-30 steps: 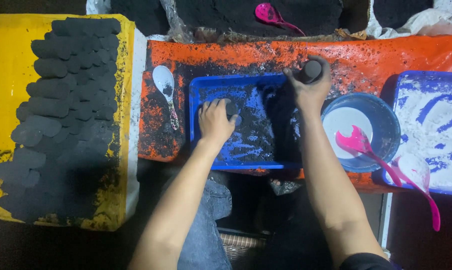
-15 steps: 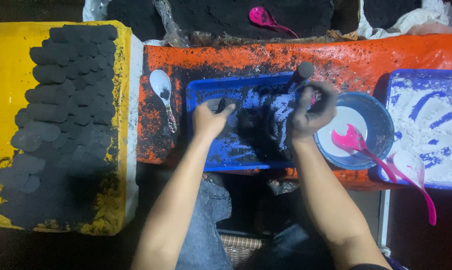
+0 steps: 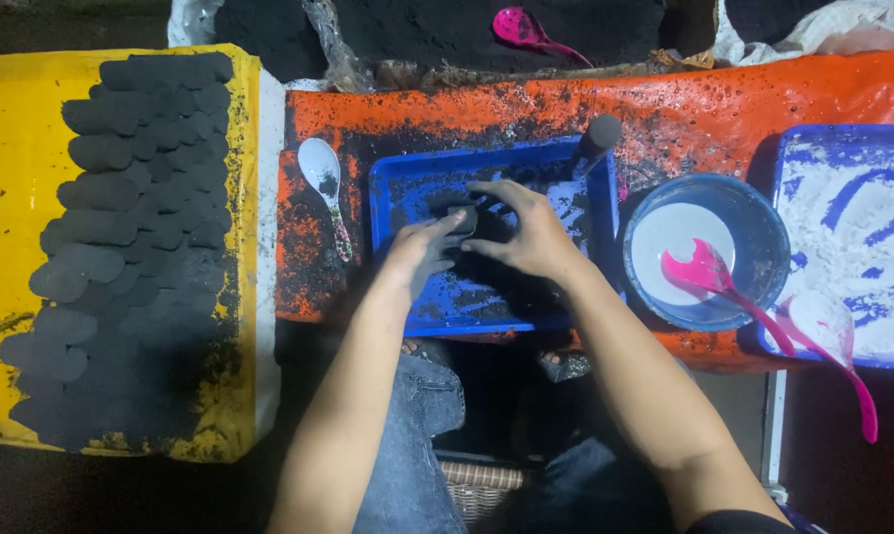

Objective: The person scoops a dark granular material into a cylindrical metal mold placed in a blue tray. They use a small hammer to compact the material inside the mold, then remove the formed cylindrical briquette and place it on a yellow tray. The process is repeated multiple times.

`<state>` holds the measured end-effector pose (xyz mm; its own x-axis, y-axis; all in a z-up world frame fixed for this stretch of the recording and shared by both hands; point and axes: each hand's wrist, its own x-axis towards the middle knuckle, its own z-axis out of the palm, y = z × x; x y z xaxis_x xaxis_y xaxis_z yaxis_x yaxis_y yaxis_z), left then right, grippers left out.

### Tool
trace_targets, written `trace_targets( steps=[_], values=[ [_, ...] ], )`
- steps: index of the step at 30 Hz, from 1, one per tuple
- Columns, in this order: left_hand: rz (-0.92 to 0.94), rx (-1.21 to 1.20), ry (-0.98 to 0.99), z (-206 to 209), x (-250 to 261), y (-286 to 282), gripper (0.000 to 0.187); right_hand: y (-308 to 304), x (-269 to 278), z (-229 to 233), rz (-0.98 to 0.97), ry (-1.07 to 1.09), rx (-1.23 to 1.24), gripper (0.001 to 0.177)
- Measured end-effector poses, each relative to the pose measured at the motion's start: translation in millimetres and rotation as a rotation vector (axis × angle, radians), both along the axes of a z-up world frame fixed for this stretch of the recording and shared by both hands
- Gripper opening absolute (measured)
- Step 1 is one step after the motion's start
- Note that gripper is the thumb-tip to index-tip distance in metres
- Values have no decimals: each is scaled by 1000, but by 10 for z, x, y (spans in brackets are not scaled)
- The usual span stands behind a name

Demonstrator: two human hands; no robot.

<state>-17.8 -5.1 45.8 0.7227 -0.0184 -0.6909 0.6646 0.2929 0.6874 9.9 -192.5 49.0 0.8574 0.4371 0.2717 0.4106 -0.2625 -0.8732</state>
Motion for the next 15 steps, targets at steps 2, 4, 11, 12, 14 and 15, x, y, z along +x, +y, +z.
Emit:
trace_targets(
  steps=[2, 4, 11, 12, 14, 15],
  values=[
    [0, 3, 11, 97, -25, -58, 105, 12, -4, 38, 18, 26, 1, 62],
    [2, 6, 17, 213, -49, -103, 107, 16, -4, 48, 38, 48, 2, 59],
    [-39, 94, 15, -73, -44, -27, 105, 41, 22, 0, 37, 64, -25, 43],
    [-34, 123, 14, -11, -60, -33, 105, 51, 13, 0, 27, 72, -30, 41],
    [-28, 245, 3, 193, -148, -82, 91, 59, 14, -45, 3, 57, -38, 41],
    [-23, 367, -11, 300, -176, -108, 83, 61, 30, -62, -22, 39, -46, 40]
  ],
)
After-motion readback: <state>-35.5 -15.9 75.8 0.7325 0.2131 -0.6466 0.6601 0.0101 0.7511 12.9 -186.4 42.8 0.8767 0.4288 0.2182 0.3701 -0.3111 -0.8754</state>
